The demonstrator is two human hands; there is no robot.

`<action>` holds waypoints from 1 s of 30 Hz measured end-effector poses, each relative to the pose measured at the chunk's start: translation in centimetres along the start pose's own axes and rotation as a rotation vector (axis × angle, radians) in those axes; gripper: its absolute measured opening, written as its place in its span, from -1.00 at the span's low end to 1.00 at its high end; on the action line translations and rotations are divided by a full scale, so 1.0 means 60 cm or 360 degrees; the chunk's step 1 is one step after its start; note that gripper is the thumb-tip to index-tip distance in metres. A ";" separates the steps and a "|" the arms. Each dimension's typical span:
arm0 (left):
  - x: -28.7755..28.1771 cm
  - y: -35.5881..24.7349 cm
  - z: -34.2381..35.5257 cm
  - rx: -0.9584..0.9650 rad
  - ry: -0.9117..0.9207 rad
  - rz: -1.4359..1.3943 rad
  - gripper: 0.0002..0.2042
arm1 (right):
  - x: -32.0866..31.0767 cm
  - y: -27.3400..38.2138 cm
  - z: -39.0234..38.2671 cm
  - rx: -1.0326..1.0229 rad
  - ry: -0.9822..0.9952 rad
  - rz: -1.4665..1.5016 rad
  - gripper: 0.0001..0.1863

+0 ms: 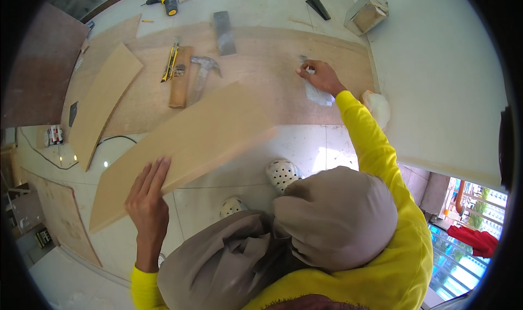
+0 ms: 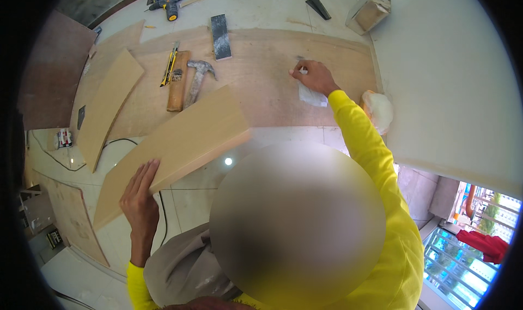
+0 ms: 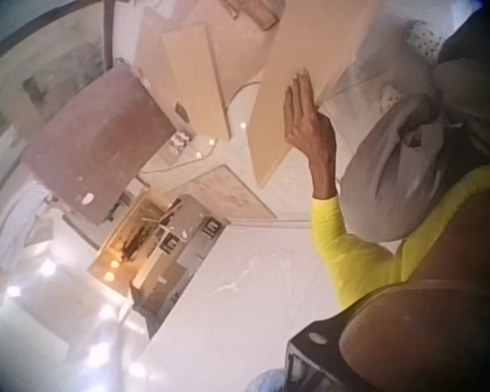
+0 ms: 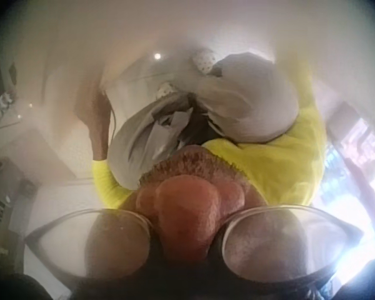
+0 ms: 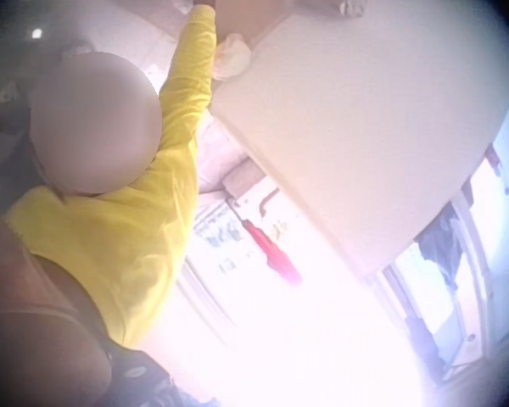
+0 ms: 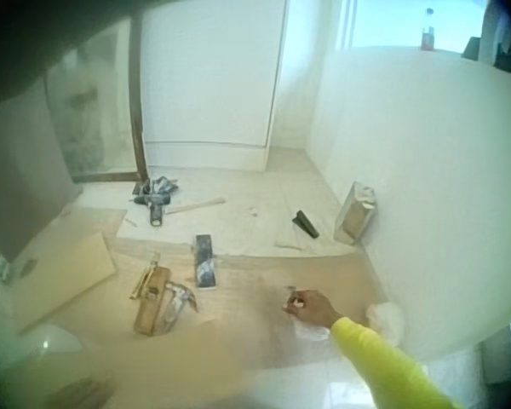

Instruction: The person wipes a curved wooden panel with a cloth, then uses a utility knife to trim the edge. They wipe the surface again and use a sanding block to smooth the edges of the panel.

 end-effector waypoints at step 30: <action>0.114 0.020 -0.053 -0.0508 0.0257 -0.0161 -0.36 | -0.066 -0.382 0.573 0.0067 -0.0936 -0.0494 -0.25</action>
Point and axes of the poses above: each hand's wrist, its own z-axis towards the middle knuckle, its own x-axis out of the palm, y = z × x, the point moved 10 cm from there along z, towards the middle knuckle, and after that the axes turned 15 degrees about -y, right-handed, at the moved point
